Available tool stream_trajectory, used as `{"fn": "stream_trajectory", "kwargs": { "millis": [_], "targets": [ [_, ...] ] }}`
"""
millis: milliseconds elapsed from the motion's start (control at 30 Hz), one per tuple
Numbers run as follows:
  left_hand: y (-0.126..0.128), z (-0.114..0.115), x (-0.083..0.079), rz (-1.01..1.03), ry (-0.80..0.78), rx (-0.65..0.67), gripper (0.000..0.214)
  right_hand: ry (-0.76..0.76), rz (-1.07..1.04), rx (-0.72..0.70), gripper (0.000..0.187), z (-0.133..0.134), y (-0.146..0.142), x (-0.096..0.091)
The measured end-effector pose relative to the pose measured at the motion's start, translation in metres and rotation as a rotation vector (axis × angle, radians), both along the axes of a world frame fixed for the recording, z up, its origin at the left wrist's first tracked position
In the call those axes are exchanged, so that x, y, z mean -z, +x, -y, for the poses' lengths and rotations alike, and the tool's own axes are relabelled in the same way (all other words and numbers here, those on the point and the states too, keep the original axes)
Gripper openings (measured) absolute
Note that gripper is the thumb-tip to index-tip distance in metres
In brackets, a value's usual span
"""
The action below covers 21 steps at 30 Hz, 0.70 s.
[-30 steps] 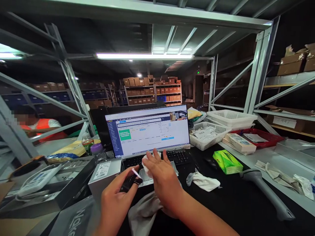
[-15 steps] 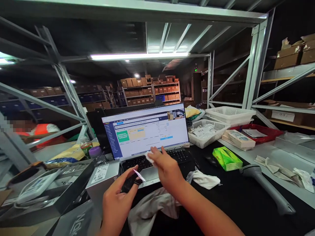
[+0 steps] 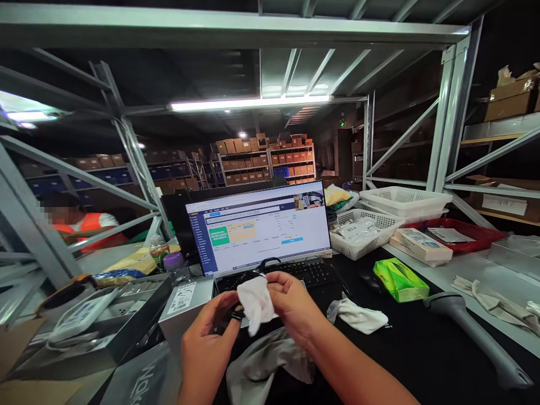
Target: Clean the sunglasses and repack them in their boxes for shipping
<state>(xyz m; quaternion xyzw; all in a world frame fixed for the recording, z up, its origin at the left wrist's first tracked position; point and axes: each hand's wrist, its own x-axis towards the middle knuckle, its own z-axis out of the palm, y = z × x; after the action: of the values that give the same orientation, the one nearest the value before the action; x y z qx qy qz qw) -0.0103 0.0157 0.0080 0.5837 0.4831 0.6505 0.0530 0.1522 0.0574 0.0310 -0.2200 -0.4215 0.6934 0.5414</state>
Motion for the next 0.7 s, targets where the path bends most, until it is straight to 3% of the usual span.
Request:
{"fn": "stream_trajectory", "kwargs": {
  "millis": [100,200,367,533,700],
  "targets": [
    [0.005,0.001,0.003,0.095,-0.007,0.056,0.032,0.000,-0.013,-0.089,0.054,0.011,-0.011,0.005],
    [0.008,0.002,0.000,0.121,0.000,0.067,0.033,0.049,0.017,-0.046,0.049,0.013,-0.012,0.006],
    [0.006,0.004,-0.004,-0.074,0.058,0.057,0.030,-0.024,-0.067,-0.096,0.055,0.008,-0.009,0.005],
    [0.003,0.006,0.003,-0.244,0.187,-0.006,0.033,-0.105,-0.224,-0.145,0.055,0.010,-0.002,-0.007],
    [0.007,0.006,0.004,-0.328,0.250,-0.039,0.029,-0.100,-0.229,-0.057,0.057,0.018,-0.010,-0.002]
  ]
}}
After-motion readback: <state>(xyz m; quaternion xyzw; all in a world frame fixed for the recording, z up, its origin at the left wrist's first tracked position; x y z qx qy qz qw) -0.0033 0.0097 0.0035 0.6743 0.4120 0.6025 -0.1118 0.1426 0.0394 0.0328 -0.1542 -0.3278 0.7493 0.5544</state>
